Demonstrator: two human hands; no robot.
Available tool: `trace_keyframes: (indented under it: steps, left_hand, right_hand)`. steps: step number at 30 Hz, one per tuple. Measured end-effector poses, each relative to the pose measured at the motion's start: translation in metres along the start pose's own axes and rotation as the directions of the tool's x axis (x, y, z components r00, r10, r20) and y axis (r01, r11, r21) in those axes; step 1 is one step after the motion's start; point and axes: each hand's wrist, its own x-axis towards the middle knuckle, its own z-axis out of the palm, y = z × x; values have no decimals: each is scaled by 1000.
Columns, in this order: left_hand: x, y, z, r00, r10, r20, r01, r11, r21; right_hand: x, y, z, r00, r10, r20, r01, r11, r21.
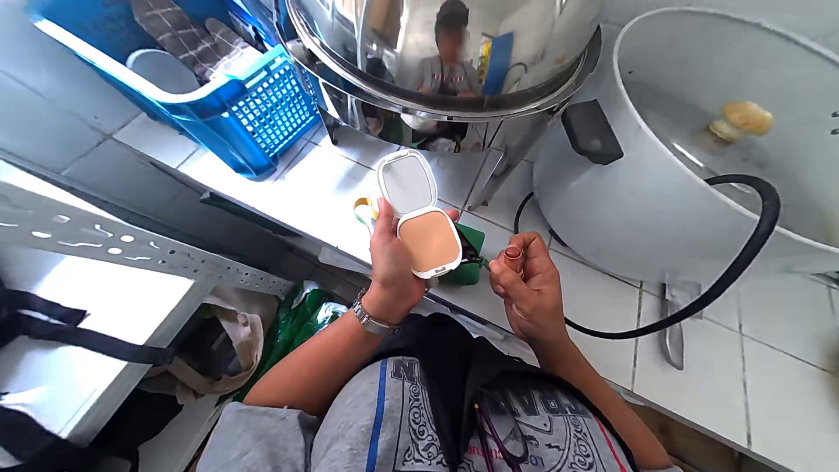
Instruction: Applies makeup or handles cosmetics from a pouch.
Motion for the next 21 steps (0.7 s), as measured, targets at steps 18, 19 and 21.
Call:
trace_keyframes:
  steps: [18, 19, 21]
  left_hand:
    - [1, -3, 6, 998, 16, 57, -18, 999, 29]
    - [1, -3, 6, 998, 16, 60, -18, 999, 37]
    - [1, -3, 6, 998, 20, 60, -23, 999, 46]
  right_hand:
    - [7, -5, -11, 985, -29, 170, 49, 992, -112]
    - [6, -4, -11, 985, -34, 171, 56, 991, -124]
    - [6, -3, -10, 985, -40, 169, 64, 988, -138]
